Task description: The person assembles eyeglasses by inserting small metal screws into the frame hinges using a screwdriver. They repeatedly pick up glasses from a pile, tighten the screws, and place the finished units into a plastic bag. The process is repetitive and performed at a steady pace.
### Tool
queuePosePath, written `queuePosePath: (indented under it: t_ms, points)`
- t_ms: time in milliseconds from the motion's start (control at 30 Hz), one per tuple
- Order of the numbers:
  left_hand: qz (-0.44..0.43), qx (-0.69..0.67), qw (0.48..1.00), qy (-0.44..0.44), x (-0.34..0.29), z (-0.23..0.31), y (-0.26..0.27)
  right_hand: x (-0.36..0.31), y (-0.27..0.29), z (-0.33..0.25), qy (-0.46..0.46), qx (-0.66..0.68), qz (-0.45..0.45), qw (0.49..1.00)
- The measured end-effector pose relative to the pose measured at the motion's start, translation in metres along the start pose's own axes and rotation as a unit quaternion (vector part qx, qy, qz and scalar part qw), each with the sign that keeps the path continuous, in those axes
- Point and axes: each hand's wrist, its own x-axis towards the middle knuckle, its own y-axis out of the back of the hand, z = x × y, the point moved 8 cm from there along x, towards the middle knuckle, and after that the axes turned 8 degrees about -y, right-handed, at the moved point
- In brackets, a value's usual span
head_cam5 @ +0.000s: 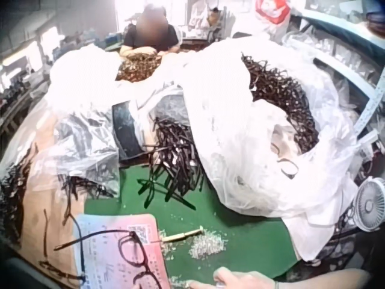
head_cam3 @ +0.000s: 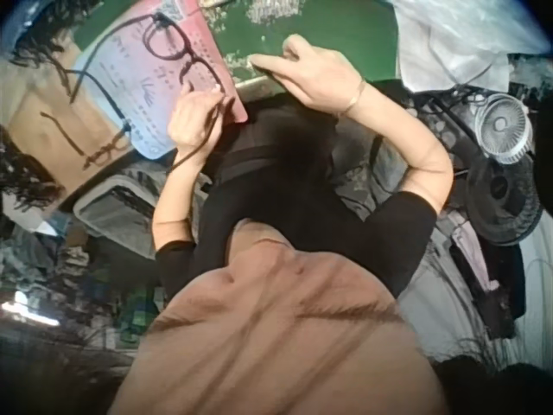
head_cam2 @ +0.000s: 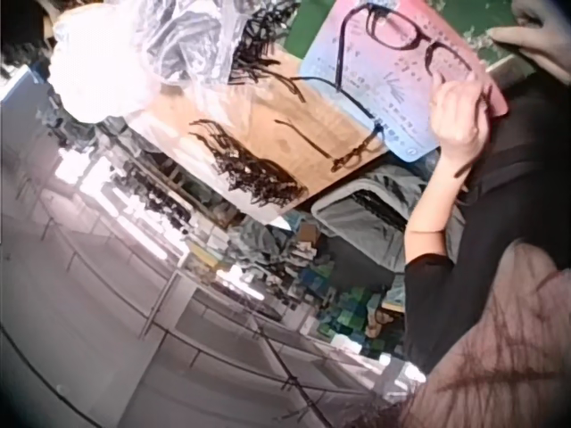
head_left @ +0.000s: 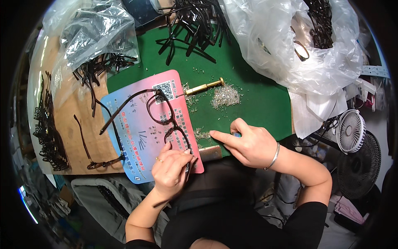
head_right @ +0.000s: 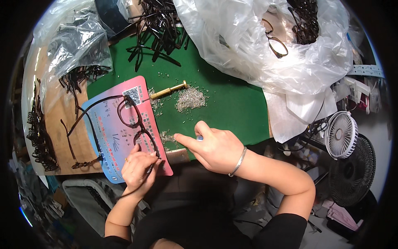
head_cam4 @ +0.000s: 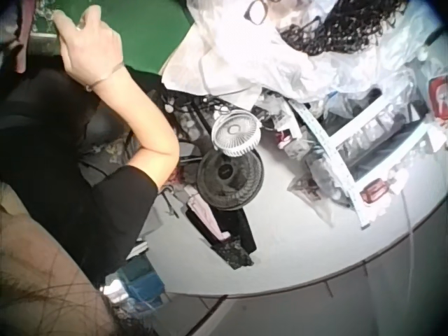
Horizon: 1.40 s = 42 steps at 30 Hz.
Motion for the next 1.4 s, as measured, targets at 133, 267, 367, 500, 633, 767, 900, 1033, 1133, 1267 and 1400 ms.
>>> queuePosePath:
  t_ms: [133,267,367,500,633,767,900,1033,1133,1267,1400]
  points:
    - [-0.031,-0.036,0.998,-0.033,-0.007,-0.001,0.004,-0.004,-0.003,-0.013,0.059,0.071,-0.085,0.992]
    - [0.009,-0.041,0.995,-0.092,-0.012,-0.003,0.003,0.004,-0.026,-0.033,0.096,0.083,-0.077,0.989]
    - [0.010,-0.035,0.996,-0.079,-0.012,-0.003,0.003,0.006,-0.030,-0.033,0.086,0.090,-0.094,0.988]
    - [0.006,-0.026,0.996,-0.083,-0.013,-0.005,0.001,0.003,-0.030,-0.030,0.080,0.116,-0.095,0.985]
    - [0.005,-0.025,0.997,-0.079,-0.014,-0.006,0.001,0.005,-0.029,-0.035,0.085,0.112,-0.090,0.986]
    - [0.005,-0.025,0.997,-0.072,-0.013,-0.006,0.001,0.006,-0.030,-0.036,0.084,0.110,-0.109,0.984]
    - [0.003,-0.019,0.997,-0.078,-0.011,-0.004,0.003,0.007,-0.029,-0.039,0.103,0.093,-0.112,0.984]
    - [0.012,-0.015,0.996,-0.085,-0.015,-0.006,0.002,0.012,-0.035,-0.042,0.130,0.006,-0.115,0.985]
    - [0.023,-0.015,0.996,-0.083,-0.016,-0.007,0.002,0.015,-0.038,-0.041,0.125,0.014,-0.127,0.984]
    - [0.031,-0.012,0.996,-0.081,-0.019,-0.006,0.000,0.015,-0.042,-0.042,0.135,0.003,-0.143,0.980]
    - [0.050,-0.036,0.995,-0.082,-0.019,-0.009,-0.002,0.015,-0.038,-0.041,0.134,-0.017,-0.127,0.983]
